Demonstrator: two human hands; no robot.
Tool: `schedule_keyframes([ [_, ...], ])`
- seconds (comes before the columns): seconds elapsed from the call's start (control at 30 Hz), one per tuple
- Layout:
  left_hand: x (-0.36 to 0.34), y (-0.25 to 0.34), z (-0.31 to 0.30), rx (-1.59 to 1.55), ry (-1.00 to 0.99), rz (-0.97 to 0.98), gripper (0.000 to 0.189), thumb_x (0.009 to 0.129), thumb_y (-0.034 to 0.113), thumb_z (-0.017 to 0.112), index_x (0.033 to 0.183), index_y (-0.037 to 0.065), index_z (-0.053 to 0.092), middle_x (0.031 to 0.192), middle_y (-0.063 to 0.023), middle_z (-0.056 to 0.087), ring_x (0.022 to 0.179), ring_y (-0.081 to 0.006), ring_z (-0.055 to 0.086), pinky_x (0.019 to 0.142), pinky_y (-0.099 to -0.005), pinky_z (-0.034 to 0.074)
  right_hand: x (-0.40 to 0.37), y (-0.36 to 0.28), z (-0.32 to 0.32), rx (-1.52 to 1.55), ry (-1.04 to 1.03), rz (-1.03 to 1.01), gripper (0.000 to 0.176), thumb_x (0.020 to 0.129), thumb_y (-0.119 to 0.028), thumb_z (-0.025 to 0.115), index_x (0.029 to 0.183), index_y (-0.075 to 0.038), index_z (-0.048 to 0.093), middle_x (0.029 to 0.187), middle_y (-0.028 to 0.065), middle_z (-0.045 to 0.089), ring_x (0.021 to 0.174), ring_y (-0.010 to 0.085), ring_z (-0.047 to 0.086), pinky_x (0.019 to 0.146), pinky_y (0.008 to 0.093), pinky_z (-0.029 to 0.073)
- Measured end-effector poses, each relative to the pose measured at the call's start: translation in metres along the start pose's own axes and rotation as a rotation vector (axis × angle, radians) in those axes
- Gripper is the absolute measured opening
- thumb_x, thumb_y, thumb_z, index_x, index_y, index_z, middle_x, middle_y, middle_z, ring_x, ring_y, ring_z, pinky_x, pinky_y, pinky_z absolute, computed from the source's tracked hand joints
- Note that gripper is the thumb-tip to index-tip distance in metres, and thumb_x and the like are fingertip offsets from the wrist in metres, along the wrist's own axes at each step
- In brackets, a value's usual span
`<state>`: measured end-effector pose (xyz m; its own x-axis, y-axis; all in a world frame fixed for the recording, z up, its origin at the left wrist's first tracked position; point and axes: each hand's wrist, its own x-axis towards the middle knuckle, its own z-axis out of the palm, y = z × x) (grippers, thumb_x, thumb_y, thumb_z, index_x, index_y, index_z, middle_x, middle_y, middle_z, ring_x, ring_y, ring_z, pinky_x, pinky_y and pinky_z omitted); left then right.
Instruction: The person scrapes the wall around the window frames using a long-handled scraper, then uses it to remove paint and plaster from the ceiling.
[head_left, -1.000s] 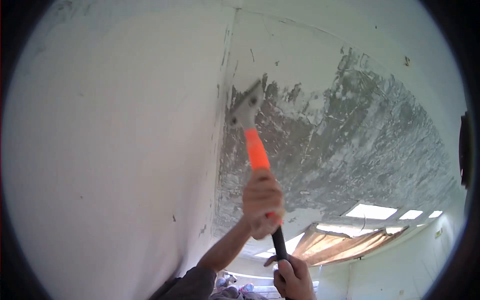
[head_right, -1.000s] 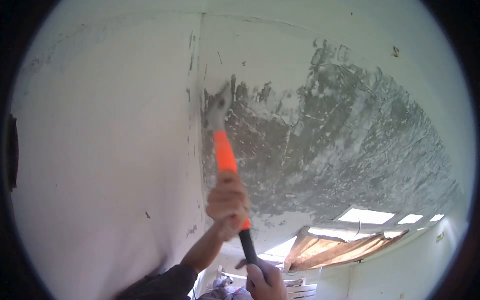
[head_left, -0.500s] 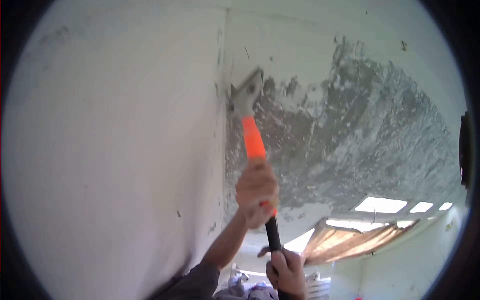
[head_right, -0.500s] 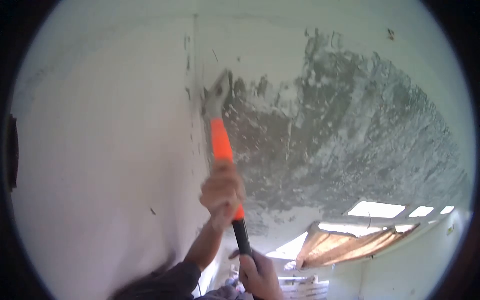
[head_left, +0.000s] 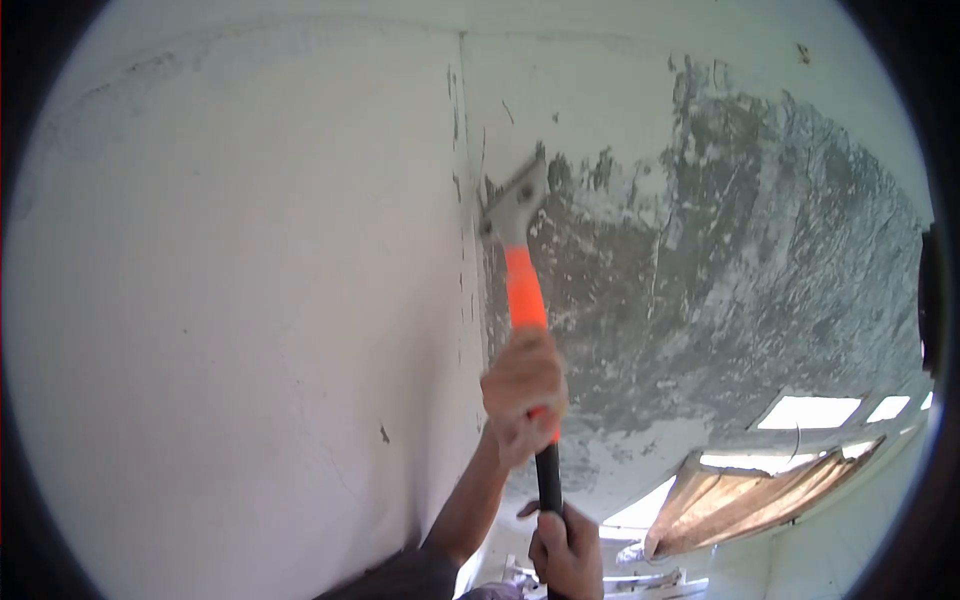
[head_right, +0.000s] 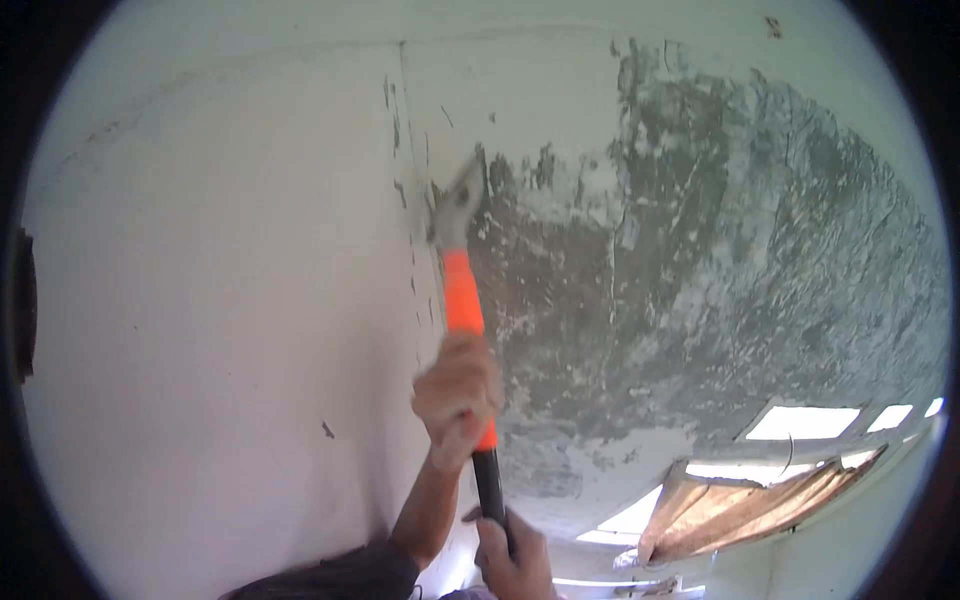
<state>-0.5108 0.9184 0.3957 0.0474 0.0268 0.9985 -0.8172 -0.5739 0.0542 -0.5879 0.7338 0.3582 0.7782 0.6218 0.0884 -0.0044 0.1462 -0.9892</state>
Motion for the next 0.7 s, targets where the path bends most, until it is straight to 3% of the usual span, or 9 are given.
schedule_keyframes([
  [0.07, -0.003, 0.004, 0.002, 0.000, -0.009, -0.022, 0.023, 0.057, 0.024, 0.056, 0.051, 0.007, 0.041, 0.050, -0.0039, 0.038, 0.046, -0.0229, 0.036, 0.059, -0.0358, 0.032, -0.002, 0.008, -0.007, -0.015, -0.020, -0.010, 0.031, 0.097, -0.028, 0.046, 0.098, -0.002, 0.063, 0.051, -0.0052, 0.042, 0.042, 0.0039, 0.037, 0.041, 0.0226, 0.028],
  [0.13, 0.006, -0.003, 0.000, 0.052, -0.006, 0.010, 0.024, 0.060, 0.024, 0.055, 0.051, 0.007, 0.040, 0.050, -0.0039, 0.038, 0.045, -0.0227, 0.035, 0.060, -0.0355, 0.032, 0.002, -0.012, -0.007, 0.066, -0.058, 0.135, 0.030, 0.097, -0.028, 0.047, 0.101, -0.003, 0.062, 0.051, -0.0052, 0.042, 0.042, 0.0031, 0.037, 0.040, 0.0218, 0.028],
  [0.17, 0.014, -0.002, 0.000, 0.009, 0.062, -0.023, 0.025, 0.061, 0.024, 0.055, 0.050, 0.008, 0.040, 0.049, -0.0030, 0.038, 0.045, -0.0211, 0.035, 0.060, -0.0344, 0.032, 0.010, -0.009, -0.005, 0.052, -0.067, 0.082, 0.028, 0.097, -0.027, 0.047, 0.103, -0.004, 0.062, 0.051, -0.0053, 0.042, 0.041, 0.0027, 0.037, 0.039, 0.0215, 0.028],
  [0.33, 0.002, 0.006, 0.008, -0.003, 0.024, -0.016, 0.031, 0.067, 0.028, 0.055, 0.050, 0.008, 0.039, 0.048, -0.0022, 0.038, 0.045, -0.0202, 0.036, 0.061, -0.0344, 0.031, -0.001, -0.011, -0.008, 0.051, -0.056, 0.083, 0.030, 0.098, -0.026, 0.044, 0.099, -0.001, 0.061, 0.049, -0.0060, 0.040, 0.040, 0.0027, 0.034, 0.038, 0.0218, 0.025],
  [0.4, 0.003, 0.001, 0.008, 0.037, 0.034, -0.066, 0.033, 0.070, 0.030, 0.054, 0.050, 0.008, 0.038, 0.047, -0.0024, 0.038, 0.045, -0.0205, 0.037, 0.061, -0.0344, 0.032, 0.001, -0.019, -0.013, -0.024, -0.082, 0.241, 0.032, 0.098, -0.025, 0.045, 0.101, 0.004, 0.058, 0.047, -0.0030, 0.040, 0.036, 0.0044, 0.035, 0.035, 0.0216, 0.026],
  [0.43, 0.007, -0.005, 0.005, 0.026, 0.027, -0.017, 0.051, 0.087, 0.043, 0.054, 0.051, 0.010, 0.039, 0.048, -0.0008, 0.046, 0.045, -0.0175, 0.042, 0.068, -0.0340, 0.034, 0.006, -0.022, -0.014, -0.042, -0.090, 0.242, 0.029, 0.097, -0.023, 0.046, 0.101, 0.003, 0.058, 0.048, -0.0026, 0.042, 0.036, 0.0045, 0.037, 0.036, 0.0214, 0.028],
  [0.6, -0.012, 0.010, 0.028, 0.039, -0.018, -0.033, 0.050, 0.087, 0.042, 0.053, 0.050, 0.010, 0.041, 0.049, -0.0012, 0.045, 0.047, -0.0186, 0.043, 0.068, -0.0354, 0.035, -0.018, -0.003, -0.036, 0.048, -0.079, 0.235, 0.031, 0.098, -0.025, 0.044, 0.099, 0.002, 0.060, 0.048, -0.0041, 0.041, 0.038, 0.0036, 0.035, 0.037, 0.0219, 0.026],
  [0.7, -0.027, 0.022, 0.053, 0.024, -0.047, -0.090, 0.043, 0.083, 0.034, 0.053, 0.050, 0.010, 0.041, 0.048, -0.0018, 0.044, 0.046, -0.0196, 0.043, 0.067, -0.0357, 0.035, -0.032, 0.000, -0.057, 0.041, -0.060, 0.218, 0.034, 0.099, -0.028, 0.043, 0.098, 0.001, 0.061, 0.048, -0.0057, 0.041, 0.039, 0.0030, 0.034, 0.038, 0.0220, 0.023],
])
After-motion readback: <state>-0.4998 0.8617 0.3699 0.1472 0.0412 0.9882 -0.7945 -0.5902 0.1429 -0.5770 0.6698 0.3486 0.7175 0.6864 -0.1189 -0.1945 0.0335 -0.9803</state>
